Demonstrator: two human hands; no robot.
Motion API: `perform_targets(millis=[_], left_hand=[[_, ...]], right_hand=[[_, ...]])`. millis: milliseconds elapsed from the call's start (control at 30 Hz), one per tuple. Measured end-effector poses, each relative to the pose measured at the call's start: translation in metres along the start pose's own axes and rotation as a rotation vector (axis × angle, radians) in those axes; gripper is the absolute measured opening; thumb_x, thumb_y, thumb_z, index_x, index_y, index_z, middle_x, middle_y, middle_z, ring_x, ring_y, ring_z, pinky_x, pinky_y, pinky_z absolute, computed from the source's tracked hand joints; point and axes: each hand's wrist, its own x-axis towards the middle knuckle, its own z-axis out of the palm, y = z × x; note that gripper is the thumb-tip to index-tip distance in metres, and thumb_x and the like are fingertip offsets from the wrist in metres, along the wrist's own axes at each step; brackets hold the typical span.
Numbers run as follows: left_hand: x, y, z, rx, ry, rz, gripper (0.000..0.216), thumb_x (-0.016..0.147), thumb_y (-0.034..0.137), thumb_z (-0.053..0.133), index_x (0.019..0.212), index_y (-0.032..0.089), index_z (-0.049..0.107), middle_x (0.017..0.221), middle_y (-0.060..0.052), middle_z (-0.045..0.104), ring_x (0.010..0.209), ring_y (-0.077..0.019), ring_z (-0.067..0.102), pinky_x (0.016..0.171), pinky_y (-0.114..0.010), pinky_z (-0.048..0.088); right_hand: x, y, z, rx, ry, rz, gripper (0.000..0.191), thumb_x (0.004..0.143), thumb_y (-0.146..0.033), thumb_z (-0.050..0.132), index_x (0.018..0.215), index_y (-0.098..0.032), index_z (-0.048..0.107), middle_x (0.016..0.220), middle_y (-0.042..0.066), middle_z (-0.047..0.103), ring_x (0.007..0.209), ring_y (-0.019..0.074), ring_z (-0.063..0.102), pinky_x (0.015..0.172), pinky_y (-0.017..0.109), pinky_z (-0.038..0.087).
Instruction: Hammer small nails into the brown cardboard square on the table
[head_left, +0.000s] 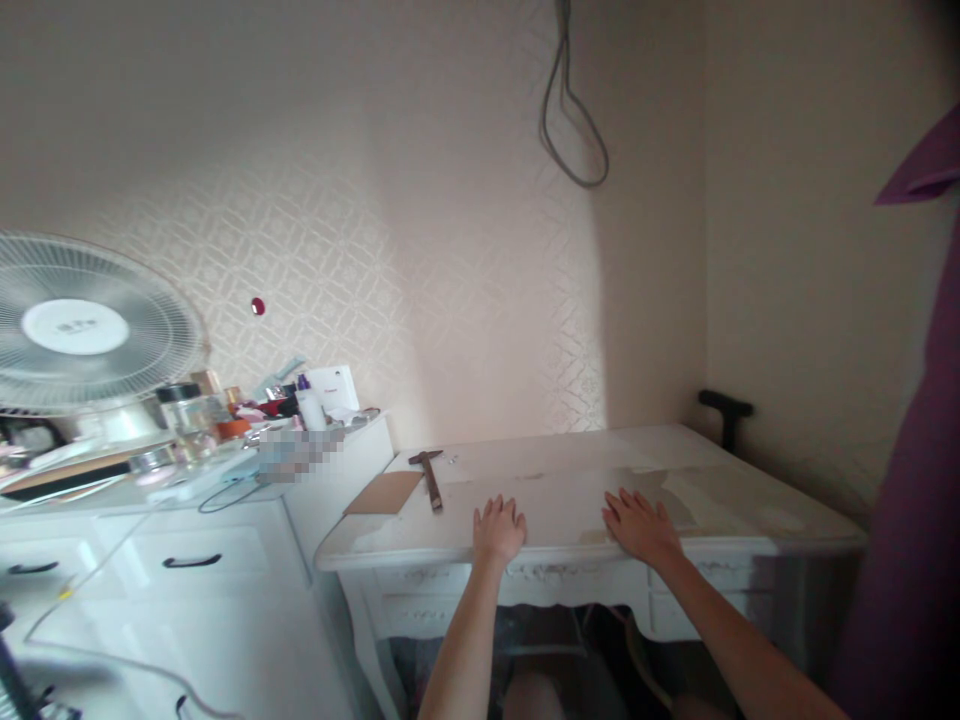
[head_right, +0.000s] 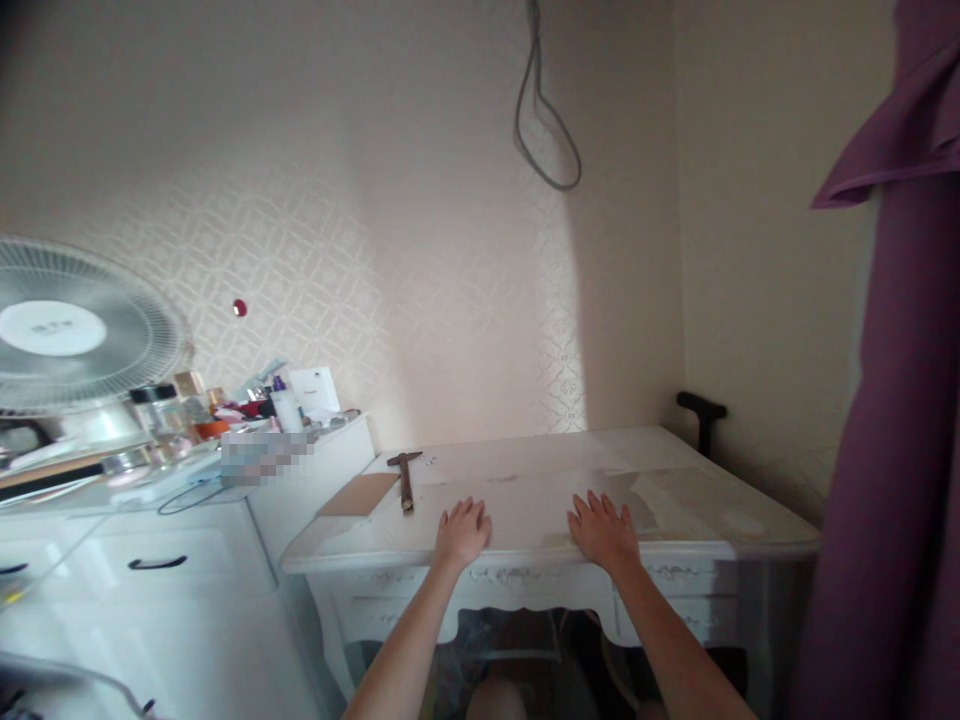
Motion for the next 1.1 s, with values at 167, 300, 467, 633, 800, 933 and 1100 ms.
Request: perform_targets(millis=[167, 300, 467, 633, 800, 933, 1100], left_hand=[[-0.0005, 0.0001, -0.0002, 0.006, 0.013, 0.001, 0.044, 0.085, 0.041, 0.024, 0.121, 0.024, 0.043, 0.132, -0.005, 0.036, 0.122, -0.0227, 0.028, 0.099, -0.046, 0.019], [-0.0008, 0.0006, -0.0015, 0.012, -0.001, 0.003, 0.044, 0.085, 0.04, 0.024, 0.122, 0.024, 0.042, 0.133, -0.006, 0.034, 0.123, -0.0231, 0.027, 0.099, -0.046, 0.019], [-0.0016, 0.0014, -0.0043, 0.011, -0.017, -0.003, 0.044, 0.086, 0.04, 0.024, 0.123, 0.023, 0.041, 0.134, -0.006, 0.034, 0.123, -0.0232, 0.026, 0.099, -0.046, 0.02], [-0.0019, 0.0016, -0.0045, 0.022, -0.021, -0.001, 0.045, 0.086, 0.04, 0.023, 0.123, 0.024, 0.041, 0.134, -0.005, 0.033, 0.123, -0.0229, 0.026, 0.099, -0.046, 0.02], [-0.0017, 0.0011, -0.0027, 0.008, 0.006, 0.003, 0.044, 0.085, 0.04, 0.025, 0.122, 0.023, 0.042, 0.133, -0.006, 0.035, 0.122, -0.0231, 0.028, 0.098, -0.046, 0.02], [-0.0017, 0.001, -0.0033, 0.003, 0.001, 0.005, 0.045, 0.085, 0.04, 0.024, 0.122, 0.022, 0.042, 0.133, -0.006, 0.035, 0.122, -0.0235, 0.028, 0.098, -0.046, 0.021], [-0.0016, 0.0007, -0.0026, 0.003, 0.006, 0.005, 0.045, 0.085, 0.04, 0.025, 0.122, 0.023, 0.042, 0.133, -0.006, 0.035, 0.122, -0.0234, 0.028, 0.098, -0.046, 0.021]], right_hand=[[-0.0019, -0.0002, -0.0019, 0.005, 0.006, -0.006, 0.05, 0.083, -0.04, 0.023, 0.127, -0.023, 0.039, 0.135, 0.007, 0.033, 0.123, 0.0285, 0.026, 0.094, 0.054, 0.018], [-0.0033, -0.0002, -0.0039, 0.006, 0.012, -0.014, 0.05, 0.083, -0.04, 0.022, 0.127, -0.023, 0.039, 0.135, 0.007, 0.034, 0.123, 0.0283, 0.027, 0.094, 0.054, 0.018], [-0.0025, -0.0006, -0.0036, 0.007, 0.004, -0.005, 0.05, 0.083, -0.04, 0.023, 0.127, -0.023, 0.038, 0.135, 0.008, 0.033, 0.123, 0.0279, 0.026, 0.094, 0.054, 0.018], [-0.0029, -0.0004, -0.0036, 0.011, 0.005, -0.006, 0.049, 0.083, -0.039, 0.023, 0.127, -0.023, 0.038, 0.135, 0.008, 0.034, 0.123, 0.0274, 0.025, 0.095, 0.053, 0.018], [-0.0034, -0.0004, -0.0042, 0.01, 0.009, -0.007, 0.049, 0.083, -0.04, 0.023, 0.127, -0.023, 0.038, 0.135, 0.007, 0.034, 0.123, 0.0273, 0.026, 0.095, 0.053, 0.018], [-0.003, -0.0008, -0.0036, 0.008, 0.011, -0.002, 0.049, 0.083, -0.04, 0.023, 0.127, -0.023, 0.039, 0.135, 0.007, 0.035, 0.123, 0.0275, 0.027, 0.095, 0.053, 0.018], [-0.0035, -0.0009, -0.0038, 0.007, 0.02, -0.008, 0.049, 0.083, -0.038, 0.024, 0.126, -0.022, 0.039, 0.135, 0.008, 0.035, 0.122, 0.0277, 0.027, 0.094, 0.053, 0.019]])
